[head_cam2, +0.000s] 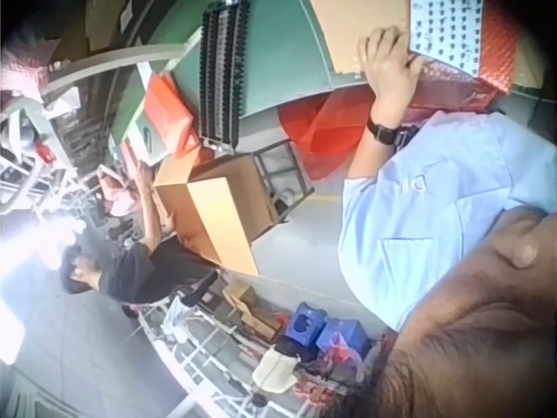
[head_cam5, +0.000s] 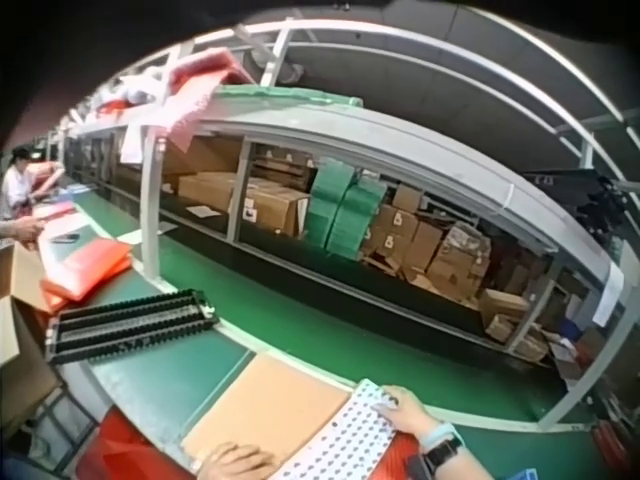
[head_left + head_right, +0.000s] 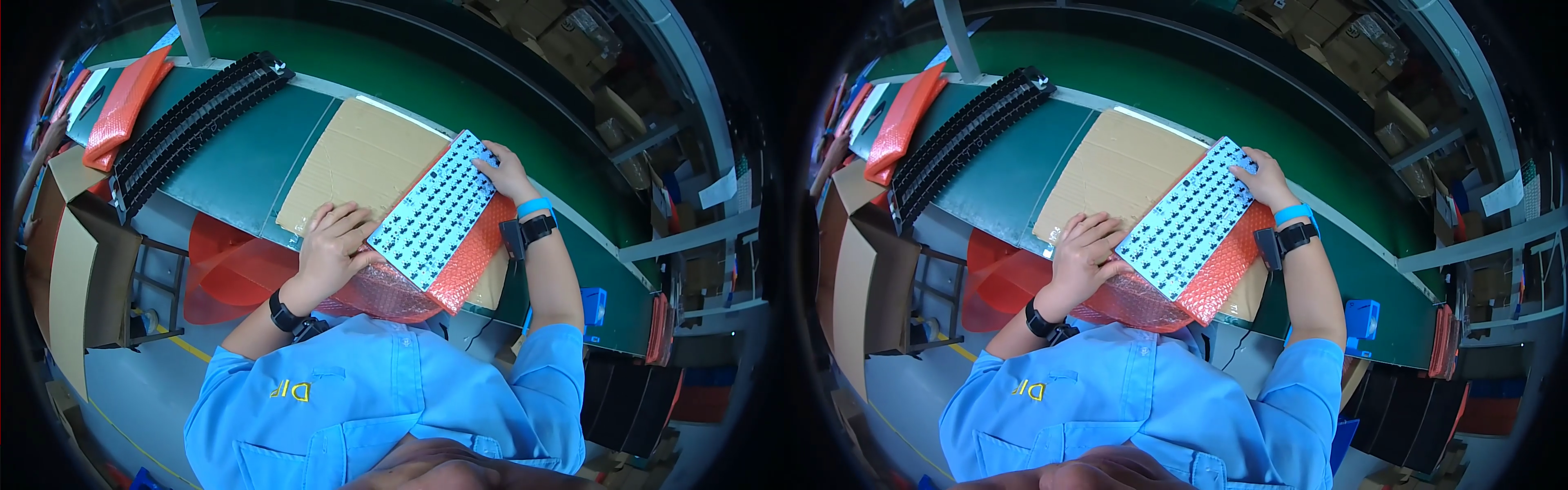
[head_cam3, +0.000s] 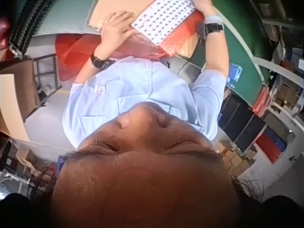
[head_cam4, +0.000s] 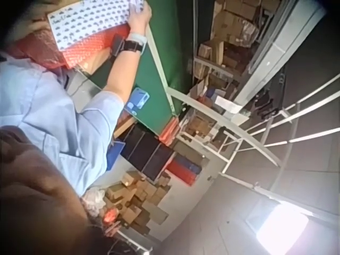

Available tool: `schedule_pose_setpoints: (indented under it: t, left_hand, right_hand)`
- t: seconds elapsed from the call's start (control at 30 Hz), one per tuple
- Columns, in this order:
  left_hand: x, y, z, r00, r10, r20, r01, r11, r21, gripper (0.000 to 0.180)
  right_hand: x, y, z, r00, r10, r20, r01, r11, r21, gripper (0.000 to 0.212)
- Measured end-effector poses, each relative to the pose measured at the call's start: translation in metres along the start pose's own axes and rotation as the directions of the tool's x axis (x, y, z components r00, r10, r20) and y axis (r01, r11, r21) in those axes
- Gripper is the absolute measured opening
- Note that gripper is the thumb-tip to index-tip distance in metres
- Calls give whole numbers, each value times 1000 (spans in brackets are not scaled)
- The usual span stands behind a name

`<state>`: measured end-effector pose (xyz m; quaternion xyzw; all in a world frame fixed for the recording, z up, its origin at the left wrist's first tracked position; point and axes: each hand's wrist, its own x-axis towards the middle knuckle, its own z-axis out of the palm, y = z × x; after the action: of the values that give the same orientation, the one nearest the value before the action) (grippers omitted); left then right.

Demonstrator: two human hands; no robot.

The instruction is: The person packages circuit boards by hand, placing them one at a time into a red bubble wrap sleeve. They then fold the sleeve over the stack of boards and secure the package with tape.

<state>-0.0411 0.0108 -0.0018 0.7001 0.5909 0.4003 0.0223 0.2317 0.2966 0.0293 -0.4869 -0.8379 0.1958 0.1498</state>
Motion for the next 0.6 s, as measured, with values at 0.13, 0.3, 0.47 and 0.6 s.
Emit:
schedule_pose_setpoints:
  t: [0.13, 0.3, 0.47, 0.6]
  left_hand:
    - [-5, -5, 4, 1000, 12, -20, -12, 1000, -25, 52]
    - [-6, -5, 5, 999, 16, -39, -17, 1000, -25, 52]
    - [-6, -4, 4, 999, -10, -44, 9, 1000, -29, 52]
    - [-1, -3, 0, 1000, 26, -13, -26, 999, -33, 54]
  right_hand:
    - [1, -2, -1, 1000, -7, 18, 6, 999, 47, 63]
    - [7, -13, -9, 994, 68, 90, -74, 995, 70, 66]
    - [25, -25, -23, 939, 225, 261, -246, 968, 52, 61]
    - [37, -24, -55, 884, 269, 383, -322, 943, 82, 53]
